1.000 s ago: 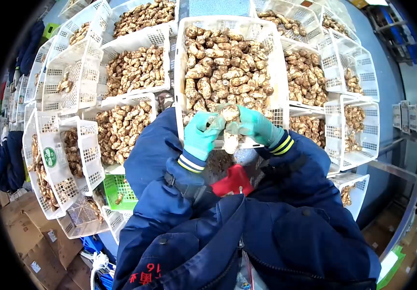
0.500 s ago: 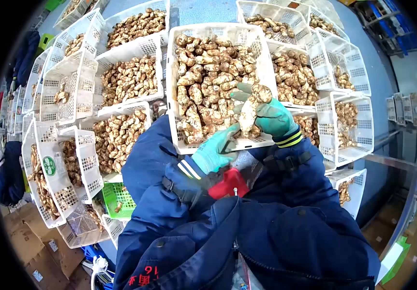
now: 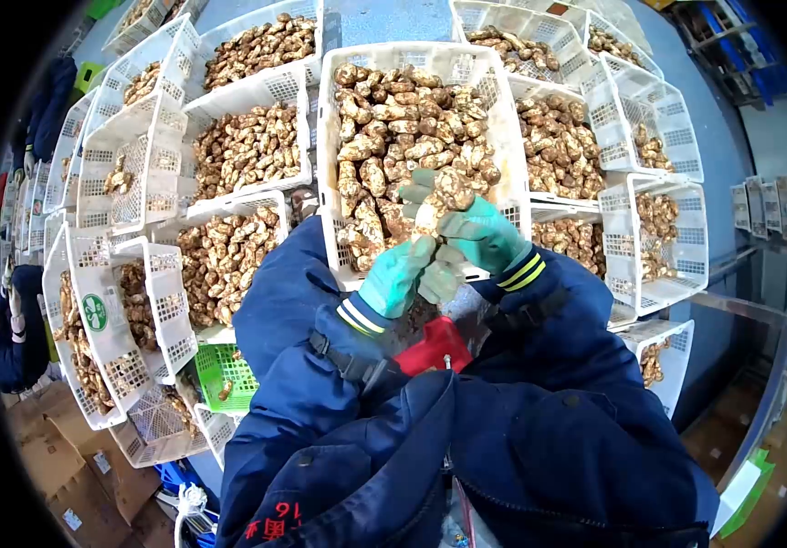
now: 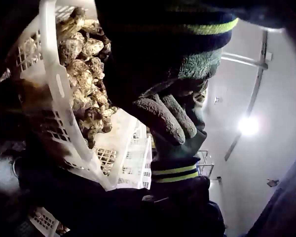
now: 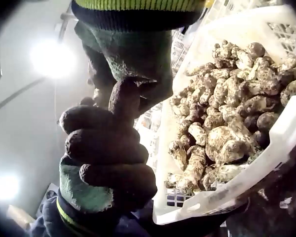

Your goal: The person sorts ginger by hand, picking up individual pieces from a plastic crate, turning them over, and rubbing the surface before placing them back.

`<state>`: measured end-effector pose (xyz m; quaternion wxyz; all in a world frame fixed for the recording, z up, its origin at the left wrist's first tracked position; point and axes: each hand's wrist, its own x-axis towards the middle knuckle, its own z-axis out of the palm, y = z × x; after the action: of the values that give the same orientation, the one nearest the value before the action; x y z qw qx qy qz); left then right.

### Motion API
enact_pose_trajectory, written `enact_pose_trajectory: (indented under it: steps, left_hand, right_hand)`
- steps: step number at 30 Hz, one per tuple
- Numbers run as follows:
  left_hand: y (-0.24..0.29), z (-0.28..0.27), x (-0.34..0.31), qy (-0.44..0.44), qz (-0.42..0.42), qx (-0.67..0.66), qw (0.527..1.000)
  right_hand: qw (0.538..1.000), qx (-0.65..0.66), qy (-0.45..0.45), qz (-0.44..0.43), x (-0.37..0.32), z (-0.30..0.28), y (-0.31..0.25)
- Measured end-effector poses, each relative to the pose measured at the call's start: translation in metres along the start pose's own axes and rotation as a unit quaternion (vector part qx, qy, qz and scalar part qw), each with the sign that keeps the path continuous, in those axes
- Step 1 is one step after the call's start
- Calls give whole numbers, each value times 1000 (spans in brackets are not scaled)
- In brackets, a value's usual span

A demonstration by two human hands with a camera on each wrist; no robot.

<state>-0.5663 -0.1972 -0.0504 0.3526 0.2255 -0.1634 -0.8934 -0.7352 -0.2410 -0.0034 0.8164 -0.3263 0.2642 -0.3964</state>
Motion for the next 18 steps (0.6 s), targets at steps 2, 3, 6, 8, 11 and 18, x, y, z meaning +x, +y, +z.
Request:
enact_pose_trajectory:
  steps: [2,3,6,8,11,18]
  left_hand:
    - [-2,0,-2,30,0,84,996]
    - [-3,8,-3,56,16,89,994]
    - [-2,10,-2,84,0,122,989]
    - [-5,-2,-3,113,-4,190,975]
    - [0,-2,0,110,-39,209,971]
    - [-31,-23,11,-77,22,289,954]
  right_hand:
    - [991,-20,34,126,-8,-10,-1]
    - [964,-262,-44,-14,-6,-25,13]
    - [835,-500,-17,-228,-1,-43,31]
    - [941,-315,59,-110,-1,-44,42]
    - [987,33,146,-55,2,-19,26]
    - [977,-153,143,-43,-7,-63,-1]
